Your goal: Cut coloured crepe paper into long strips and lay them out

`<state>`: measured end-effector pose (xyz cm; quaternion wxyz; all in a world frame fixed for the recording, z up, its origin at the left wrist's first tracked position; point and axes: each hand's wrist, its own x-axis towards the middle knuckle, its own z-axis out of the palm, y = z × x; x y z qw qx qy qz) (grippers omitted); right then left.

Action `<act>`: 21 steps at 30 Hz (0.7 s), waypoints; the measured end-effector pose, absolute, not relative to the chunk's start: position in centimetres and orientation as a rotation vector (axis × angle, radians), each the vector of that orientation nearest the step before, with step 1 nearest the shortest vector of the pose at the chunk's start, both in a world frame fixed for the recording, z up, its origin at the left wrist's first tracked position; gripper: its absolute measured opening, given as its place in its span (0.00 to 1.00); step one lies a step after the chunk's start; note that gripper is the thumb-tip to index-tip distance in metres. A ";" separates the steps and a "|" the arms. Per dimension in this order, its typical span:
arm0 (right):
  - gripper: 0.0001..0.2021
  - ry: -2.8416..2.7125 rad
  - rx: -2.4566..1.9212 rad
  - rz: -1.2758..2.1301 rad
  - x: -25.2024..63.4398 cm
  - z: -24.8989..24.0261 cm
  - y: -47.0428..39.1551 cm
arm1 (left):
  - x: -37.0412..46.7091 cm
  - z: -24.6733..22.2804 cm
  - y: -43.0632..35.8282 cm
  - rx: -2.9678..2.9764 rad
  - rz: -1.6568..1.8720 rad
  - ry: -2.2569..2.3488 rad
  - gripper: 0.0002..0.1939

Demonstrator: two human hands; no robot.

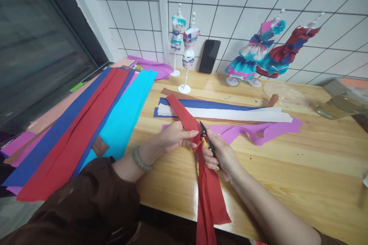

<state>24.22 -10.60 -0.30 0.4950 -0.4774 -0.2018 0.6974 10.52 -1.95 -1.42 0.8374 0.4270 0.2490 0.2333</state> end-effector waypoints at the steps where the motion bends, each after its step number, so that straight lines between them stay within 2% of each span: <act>1: 0.17 -0.497 -1.162 1.682 24.2 -0.2 -10.6 | 10.5 -1.5 -1.9 0.902 0.494 0.531 0.15; 6: 0.23 -0.553 -1.168 1.648 24.1 -0.1 -10.7 | 10.6 -1.5 -1.9 0.890 0.518 0.561 0.28; 9: 0.22 -0.542 -1.174 1.651 24.1 -0.2 -10.7 | 10.7 -1.4 -1.9 0.891 0.518 0.578 0.32; 13: 0.17 -0.485 -1.169 1.697 24.1 -0.3 -10.5 | 10.6 -1.4 -1.9 0.898 0.536 0.564 0.33; 21: 0.16 -0.531 -1.132 1.689 24.3 0.0 -10.5 | 9.5 -0.8 -0.5 0.907 0.703 0.643 0.30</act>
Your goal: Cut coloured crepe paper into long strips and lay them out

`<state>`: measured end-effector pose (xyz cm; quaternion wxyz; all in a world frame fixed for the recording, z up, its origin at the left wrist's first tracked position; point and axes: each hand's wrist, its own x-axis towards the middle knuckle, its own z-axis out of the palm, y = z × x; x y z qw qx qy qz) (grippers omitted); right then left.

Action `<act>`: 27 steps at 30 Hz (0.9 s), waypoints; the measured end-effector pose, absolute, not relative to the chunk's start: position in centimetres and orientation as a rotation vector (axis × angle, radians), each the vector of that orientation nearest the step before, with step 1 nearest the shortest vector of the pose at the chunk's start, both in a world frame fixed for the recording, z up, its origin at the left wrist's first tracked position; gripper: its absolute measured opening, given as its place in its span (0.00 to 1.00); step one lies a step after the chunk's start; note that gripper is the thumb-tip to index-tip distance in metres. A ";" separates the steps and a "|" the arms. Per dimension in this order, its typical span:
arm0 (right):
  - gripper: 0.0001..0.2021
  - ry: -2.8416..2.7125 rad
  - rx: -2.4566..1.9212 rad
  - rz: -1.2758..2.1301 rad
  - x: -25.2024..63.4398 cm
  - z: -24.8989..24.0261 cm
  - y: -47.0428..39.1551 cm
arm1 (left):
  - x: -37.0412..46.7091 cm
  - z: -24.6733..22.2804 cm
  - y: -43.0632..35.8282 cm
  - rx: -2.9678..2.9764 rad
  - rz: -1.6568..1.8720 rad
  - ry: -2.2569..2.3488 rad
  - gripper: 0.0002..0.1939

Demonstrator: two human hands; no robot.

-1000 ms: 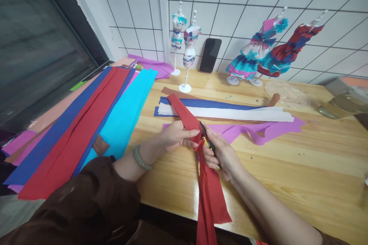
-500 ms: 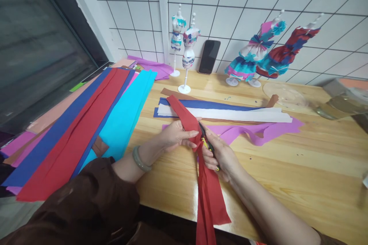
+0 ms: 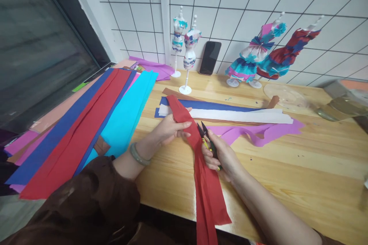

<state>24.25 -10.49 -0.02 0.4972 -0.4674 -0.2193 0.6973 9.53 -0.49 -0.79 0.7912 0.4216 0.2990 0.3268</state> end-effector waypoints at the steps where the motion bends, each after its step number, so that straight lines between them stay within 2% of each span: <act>1: 0.16 -0.574 -1.138 1.681 24.3 0.0 -10.5 | 9.4 -0.6 -0.2 0.905 0.723 0.661 0.30; 9: 0.20 -0.785 -1.421 1.593 24.2 0.2 -10.5 | 8.4 0.1 1.1 0.901 0.822 0.649 0.29; 23: 0.16 -0.872 -1.414 1.713 23.9 0.5 -11.0 | 6.7 1.7 2.6 0.902 1.009 0.652 0.10; 27: 0.14 -0.799 -1.324 1.694 24.1 0.2 -11.0 | 6.6 2.1 2.3 0.938 1.087 0.619 0.08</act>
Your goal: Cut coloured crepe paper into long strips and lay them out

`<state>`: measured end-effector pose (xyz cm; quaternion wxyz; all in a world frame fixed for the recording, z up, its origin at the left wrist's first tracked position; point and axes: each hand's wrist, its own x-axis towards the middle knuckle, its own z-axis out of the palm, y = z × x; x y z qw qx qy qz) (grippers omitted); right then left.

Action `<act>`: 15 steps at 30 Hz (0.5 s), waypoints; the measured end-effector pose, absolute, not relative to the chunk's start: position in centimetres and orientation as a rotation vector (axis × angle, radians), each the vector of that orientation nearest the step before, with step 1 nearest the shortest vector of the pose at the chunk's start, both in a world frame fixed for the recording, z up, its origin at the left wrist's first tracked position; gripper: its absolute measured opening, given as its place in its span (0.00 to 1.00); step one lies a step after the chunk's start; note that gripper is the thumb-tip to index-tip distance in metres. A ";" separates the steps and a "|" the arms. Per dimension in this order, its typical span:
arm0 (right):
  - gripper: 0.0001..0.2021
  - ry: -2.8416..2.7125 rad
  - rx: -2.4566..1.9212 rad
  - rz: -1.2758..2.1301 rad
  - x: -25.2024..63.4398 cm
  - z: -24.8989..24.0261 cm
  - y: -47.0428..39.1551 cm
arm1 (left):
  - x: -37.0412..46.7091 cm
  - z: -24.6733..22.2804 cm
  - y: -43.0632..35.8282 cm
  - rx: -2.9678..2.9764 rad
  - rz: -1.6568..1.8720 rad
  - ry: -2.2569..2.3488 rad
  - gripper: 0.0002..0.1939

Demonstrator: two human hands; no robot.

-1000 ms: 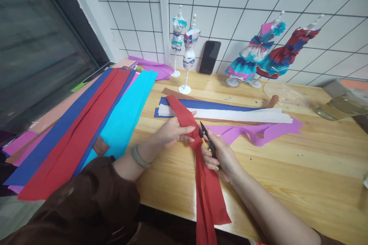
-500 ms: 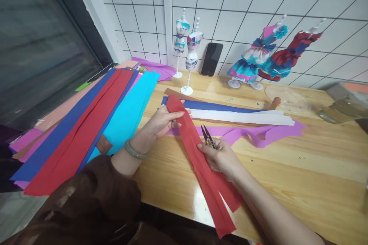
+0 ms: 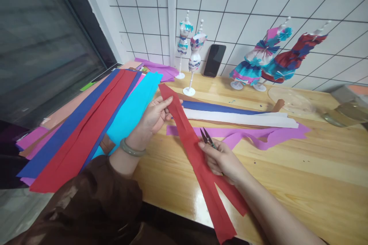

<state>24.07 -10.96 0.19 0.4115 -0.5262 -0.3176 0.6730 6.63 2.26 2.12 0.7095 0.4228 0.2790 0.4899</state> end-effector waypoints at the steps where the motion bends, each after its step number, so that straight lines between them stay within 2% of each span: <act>1: 0.14 -0.779 -1.295 1.668 24.1 0.2 -10.9 | 6.7 2.2 2.1 0.947 1.082 0.618 0.08; 7: 0.25 -0.812 -1.239 1.510 24.0 0.6 -10.7 | 7.5 1.2 1.5 0.951 0.888 0.605 0.13; 10: 0.26 -0.878 -1.338 1.402 23.8 0.8 -10.8 | 8.2 0.6 0.9 0.960 0.802 0.589 0.13; 12: 0.23 -0.948 -1.388 1.315 23.8 0.8 -10.8 | 8.7 0.4 0.3 0.980 0.755 0.574 0.13; 15: 0.12 -1.105 -1.410 1.208 23.7 0.8 -11.0 | 9.2 0.3 -0.4 1.012 0.722 0.579 0.15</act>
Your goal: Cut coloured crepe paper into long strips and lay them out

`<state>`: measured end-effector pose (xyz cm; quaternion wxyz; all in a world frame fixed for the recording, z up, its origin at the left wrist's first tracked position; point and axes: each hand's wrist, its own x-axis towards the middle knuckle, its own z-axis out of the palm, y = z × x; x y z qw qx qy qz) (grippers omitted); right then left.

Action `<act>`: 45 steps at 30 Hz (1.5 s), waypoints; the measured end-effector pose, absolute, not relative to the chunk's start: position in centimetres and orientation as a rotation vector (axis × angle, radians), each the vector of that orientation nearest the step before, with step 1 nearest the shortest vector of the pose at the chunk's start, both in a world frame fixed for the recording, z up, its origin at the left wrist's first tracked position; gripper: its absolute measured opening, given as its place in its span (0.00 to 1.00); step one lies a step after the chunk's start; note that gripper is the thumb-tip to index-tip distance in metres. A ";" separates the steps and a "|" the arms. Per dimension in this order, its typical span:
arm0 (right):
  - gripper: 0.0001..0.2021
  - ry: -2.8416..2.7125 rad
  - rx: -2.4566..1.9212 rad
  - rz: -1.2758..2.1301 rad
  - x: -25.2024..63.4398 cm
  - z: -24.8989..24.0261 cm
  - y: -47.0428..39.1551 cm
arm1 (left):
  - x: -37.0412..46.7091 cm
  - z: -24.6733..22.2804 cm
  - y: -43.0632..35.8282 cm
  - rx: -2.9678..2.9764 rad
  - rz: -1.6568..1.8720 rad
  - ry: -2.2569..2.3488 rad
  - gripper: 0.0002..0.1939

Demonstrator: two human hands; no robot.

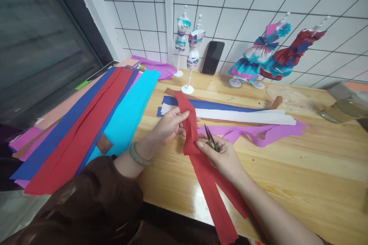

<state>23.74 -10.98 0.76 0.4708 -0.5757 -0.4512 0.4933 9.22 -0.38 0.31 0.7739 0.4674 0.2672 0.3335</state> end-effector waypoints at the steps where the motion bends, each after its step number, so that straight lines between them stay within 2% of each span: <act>1: 0.10 -1.152 -1.421 1.185 23.7 0.7 -11.1 | 9.3 0.3 -0.5 1.018 0.727 0.585 0.15; 7: 0.09 -1.265 -1.513 1.098 23.8 0.0 -11.2 | 9.1 0.2 -0.4 1.033 0.718 0.631 0.14; 14: 0.08 -1.195 -1.390 1.190 23.8 0.1 -11.0 | 8.8 0.1 -0.4 1.135 0.597 0.649 0.14; 19: 0.16 -0.971 -1.263 1.378 24.0 0.5 -11.0 | 8.7 -0.3 -0.1 1.076 0.665 0.675 0.14; 31: 0.20 -0.892 -1.268 1.593 24.3 0.5 -10.9 | 8.4 0.2 0.4 1.080 0.686 0.736 0.14; 36: 0.24 -0.878 -1.278 1.601 24.2 0.4 -10.9 | 8.4 0.2 0.3 1.123 0.665 0.725 0.14; 45: 0.25 -0.861 -1.273 1.615 24.2 0.3 -10.9 | 8.4 0.0 0.4 1.169 0.654 0.710 0.15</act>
